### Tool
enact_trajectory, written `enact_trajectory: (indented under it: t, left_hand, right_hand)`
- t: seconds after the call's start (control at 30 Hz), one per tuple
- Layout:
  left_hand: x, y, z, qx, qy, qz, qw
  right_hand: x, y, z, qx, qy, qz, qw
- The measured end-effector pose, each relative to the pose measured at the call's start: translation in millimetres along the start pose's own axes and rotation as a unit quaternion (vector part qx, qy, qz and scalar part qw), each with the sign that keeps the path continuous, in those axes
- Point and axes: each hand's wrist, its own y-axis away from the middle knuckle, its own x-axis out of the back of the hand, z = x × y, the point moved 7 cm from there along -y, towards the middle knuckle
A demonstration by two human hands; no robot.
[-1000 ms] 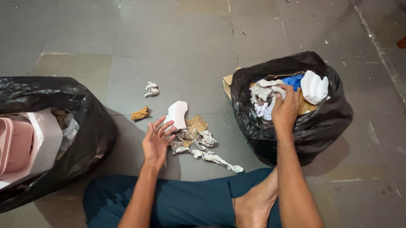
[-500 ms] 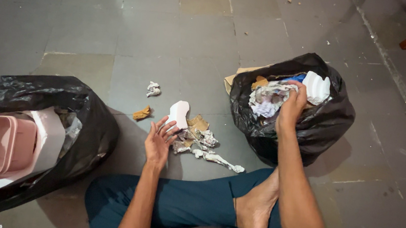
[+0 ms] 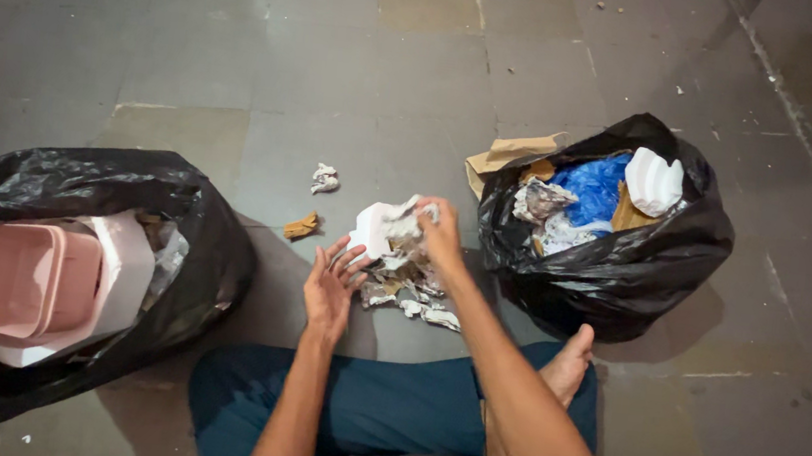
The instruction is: The person sits on the floor and empties a black trash bag, sorting its contents by hand. They remove crumpled paper, cardboard pieces, and plastic bags, placing them into a growing pile on the floor. The person continues to pull items from the bag and arrange them on the floor until the bag is empty.
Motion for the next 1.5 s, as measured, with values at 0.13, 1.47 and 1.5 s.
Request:
enact_trajectory:
  t: [0.13,1.47,1.5]
  left_hand:
    - [2,2,-2,0.000,-0.008,0.011,1.000]
    - [-6,11,0,-0.006,0.006,-0.012,1.000]
    - [-5,14,-1,-0.003,0.010,-0.017,1.000]
  right_hand:
    - [-29,35,12,0.146,0.273,-0.088,0.947]
    - [57,36,-128,0.170,0.439,-0.062,0.880]
    - [85,23,-129,0.153,0.473,-0.035,0.867]
